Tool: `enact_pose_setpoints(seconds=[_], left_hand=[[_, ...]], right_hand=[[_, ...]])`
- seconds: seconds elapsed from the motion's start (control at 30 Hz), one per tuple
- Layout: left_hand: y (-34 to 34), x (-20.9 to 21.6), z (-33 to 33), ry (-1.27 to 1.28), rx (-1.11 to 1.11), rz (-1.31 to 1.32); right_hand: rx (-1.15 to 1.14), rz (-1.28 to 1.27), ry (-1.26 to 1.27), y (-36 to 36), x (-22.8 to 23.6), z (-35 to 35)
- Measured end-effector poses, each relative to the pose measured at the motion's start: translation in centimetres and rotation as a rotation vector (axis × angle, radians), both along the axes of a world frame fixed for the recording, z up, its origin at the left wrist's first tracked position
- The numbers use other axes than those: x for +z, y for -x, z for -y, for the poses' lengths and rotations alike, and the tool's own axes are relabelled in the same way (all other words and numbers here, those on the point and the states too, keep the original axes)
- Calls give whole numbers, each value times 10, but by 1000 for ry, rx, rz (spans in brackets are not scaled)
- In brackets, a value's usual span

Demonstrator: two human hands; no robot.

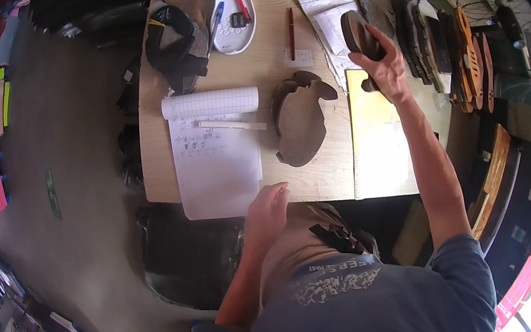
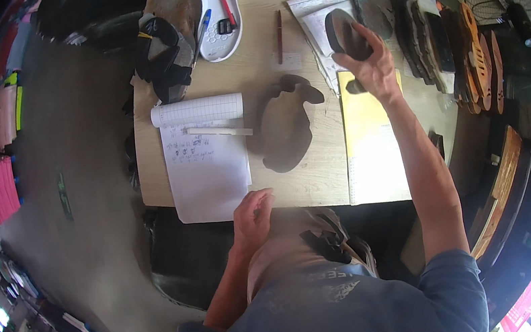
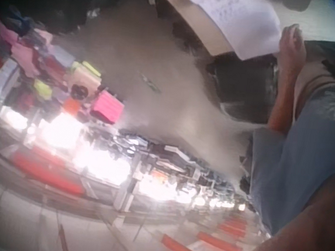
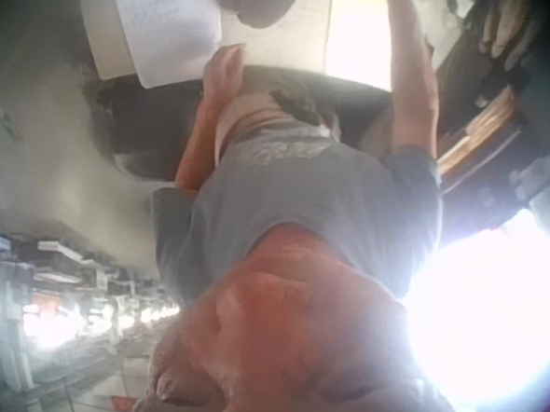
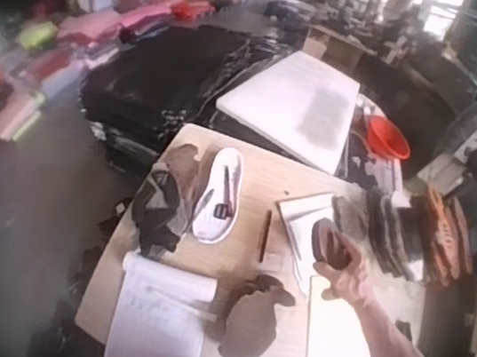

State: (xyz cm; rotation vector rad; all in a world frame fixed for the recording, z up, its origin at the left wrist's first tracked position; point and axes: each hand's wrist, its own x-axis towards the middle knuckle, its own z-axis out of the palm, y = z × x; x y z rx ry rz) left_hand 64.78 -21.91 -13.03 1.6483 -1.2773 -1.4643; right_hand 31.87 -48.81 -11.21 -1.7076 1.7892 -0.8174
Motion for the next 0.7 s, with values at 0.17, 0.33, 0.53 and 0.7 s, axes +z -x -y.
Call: enact_pose_setpoints(seconds=[0.17,0.33,0.53,0.7], left_hand=[[-9,6,8,-4,73,2],[-21,1,13,94,179,58],[-31,-2,19,64,202,51],[-32,-4,25,90,179,101]], right_hand=[[-46,-137,67,14,-58,61],[-45,-198,34,28,-92,83],[-21,-336,82,27,-118,93],[-34,-498,82,26,-130,94]])
